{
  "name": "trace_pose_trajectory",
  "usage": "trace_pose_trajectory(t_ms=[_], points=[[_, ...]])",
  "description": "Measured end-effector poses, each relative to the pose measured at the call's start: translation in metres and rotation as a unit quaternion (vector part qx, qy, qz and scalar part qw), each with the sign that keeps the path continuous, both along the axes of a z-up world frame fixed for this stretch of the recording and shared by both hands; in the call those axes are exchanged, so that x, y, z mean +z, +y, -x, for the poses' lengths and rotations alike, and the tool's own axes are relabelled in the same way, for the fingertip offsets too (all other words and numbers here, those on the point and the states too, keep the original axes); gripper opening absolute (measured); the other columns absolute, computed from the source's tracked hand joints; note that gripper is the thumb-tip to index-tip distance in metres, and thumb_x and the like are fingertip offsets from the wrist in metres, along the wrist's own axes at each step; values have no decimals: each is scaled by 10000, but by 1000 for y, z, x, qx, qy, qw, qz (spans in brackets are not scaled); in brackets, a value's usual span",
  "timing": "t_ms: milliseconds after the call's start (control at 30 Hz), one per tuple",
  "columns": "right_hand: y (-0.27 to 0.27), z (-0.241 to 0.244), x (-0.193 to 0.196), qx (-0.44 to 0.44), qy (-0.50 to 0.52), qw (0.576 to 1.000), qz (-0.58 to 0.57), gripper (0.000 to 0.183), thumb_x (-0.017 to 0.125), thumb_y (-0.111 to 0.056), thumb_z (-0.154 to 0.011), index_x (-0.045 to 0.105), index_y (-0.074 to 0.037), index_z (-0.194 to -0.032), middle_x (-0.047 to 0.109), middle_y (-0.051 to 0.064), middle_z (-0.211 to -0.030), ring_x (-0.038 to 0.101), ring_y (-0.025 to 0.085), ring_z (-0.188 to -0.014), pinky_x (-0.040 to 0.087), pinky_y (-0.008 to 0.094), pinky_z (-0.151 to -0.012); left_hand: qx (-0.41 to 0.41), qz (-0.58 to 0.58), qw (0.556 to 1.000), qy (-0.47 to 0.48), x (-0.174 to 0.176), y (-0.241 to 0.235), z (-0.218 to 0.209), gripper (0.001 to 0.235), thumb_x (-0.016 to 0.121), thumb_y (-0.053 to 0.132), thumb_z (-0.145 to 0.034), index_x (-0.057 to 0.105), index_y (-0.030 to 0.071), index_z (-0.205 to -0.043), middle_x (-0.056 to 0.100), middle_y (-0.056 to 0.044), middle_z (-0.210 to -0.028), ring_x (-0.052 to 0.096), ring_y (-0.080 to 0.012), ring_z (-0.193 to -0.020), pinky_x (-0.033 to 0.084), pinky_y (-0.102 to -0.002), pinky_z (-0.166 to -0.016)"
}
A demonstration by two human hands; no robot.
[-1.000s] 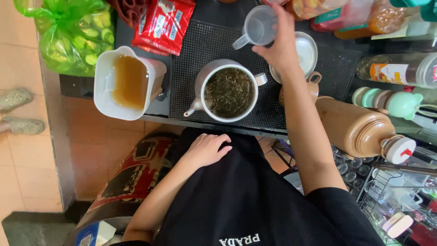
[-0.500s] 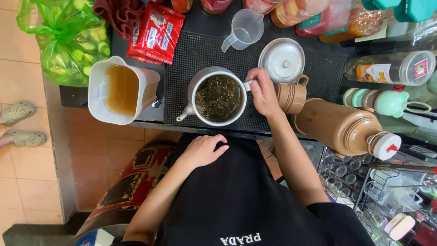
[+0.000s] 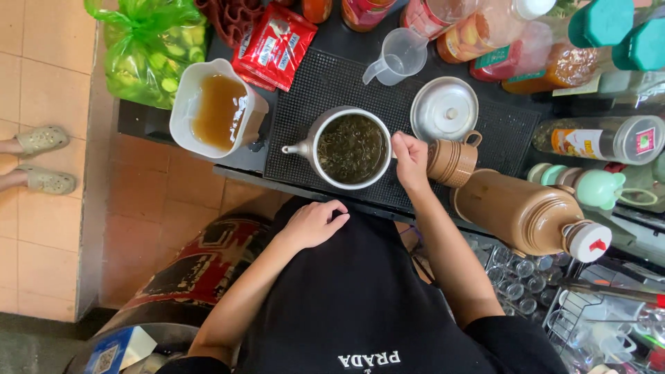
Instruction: The person pours a brown liquid from a thermos into a metal teapot containing tea leaves, then stirs the mixture with a wire whisk. They add water from a dispenser into a measuring cup and pour it into the teapot, cover it with a lid, and shake the teapot.
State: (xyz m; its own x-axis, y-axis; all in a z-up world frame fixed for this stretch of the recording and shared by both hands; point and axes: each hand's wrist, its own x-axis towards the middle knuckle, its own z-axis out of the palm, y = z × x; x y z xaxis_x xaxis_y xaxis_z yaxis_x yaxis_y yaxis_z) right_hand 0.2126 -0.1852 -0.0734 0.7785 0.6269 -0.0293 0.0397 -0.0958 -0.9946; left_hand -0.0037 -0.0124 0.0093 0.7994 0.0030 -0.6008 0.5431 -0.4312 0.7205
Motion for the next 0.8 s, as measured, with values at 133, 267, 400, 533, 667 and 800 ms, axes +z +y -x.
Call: trace_pose_trajectory(t_ms=[133, 267, 400, 533, 667, 800], points=[[21, 21, 16, -90, 53, 995, 0, 365, 531, -137, -1095, 567, -13, -754, 518, -72, -716, 406, 19, -675, 344, 226, -618, 19, 12, 1000, -21, -6, -5, 7, 330, 622, 419, -921, 727, 154, -1087, 750, -98, -840, 720, -297, -782, 557, -432, -715], [36, 25, 21, -163, 77, 982, -49, 371, 554, -137, -1086, 579, -22, -734, 508, -69, -713, 393, 17, -661, 334, 229, -605, 30, 6, 999, -10, -10, -2, 13, 351, 626, 434, -940, 737, 101, -946, 751, -113, -812, 731, -296, -765, 566, -421, -718], [38, 30, 38, -136, 19, 988, -68, 367, 580, -114, -1085, 553, -24, -730, 456, -57, -750, 381, 34, -699, 325, 228, -644, 52, -11, 998, -29, -24, 0, 32, 338, 627, 421, -928, 737, 103, -955, 758, -114, -835, 731, -305, -803, 558, -431, -721], [31, 25, 44, -117, 25, 987, -107, 381, 584, -107, -1101, 520, -43, -730, 442, -52, -770, 369, 39, -720, 319, 228, -663, 67, -21, 997, -18, -28, 2, 38, 330, 628, 416, -924, 740, 110, -978, 759, -125, -851, 733, -314, -820, 562, -430, -750], [24, 27, 59, -122, 128, 967, -183, 310, 574, -124, -1099, 578, -47, -800, 536, -31, -827, 450, 44, -745, 379, 228, -692, 61, -39, 997, 3, -39, 2, 47, 338, 629, 422, -930, 746, 115, -1008, 755, -162, -881, 722, -340, -867, 549, -446, -821], [18, 24, 71, -160, 193, 943, -219, 266, 568, -161, -1087, 660, -23, -878, 668, 21, -889, 575, 70, -786, 480, 243, -750, 69, -32, 996, 50, -41, 8, 54, 337, 602, 419, -932, 735, 127, -1033, 766, -139, -909, 738, -318, -874, 556, -445, -823]])
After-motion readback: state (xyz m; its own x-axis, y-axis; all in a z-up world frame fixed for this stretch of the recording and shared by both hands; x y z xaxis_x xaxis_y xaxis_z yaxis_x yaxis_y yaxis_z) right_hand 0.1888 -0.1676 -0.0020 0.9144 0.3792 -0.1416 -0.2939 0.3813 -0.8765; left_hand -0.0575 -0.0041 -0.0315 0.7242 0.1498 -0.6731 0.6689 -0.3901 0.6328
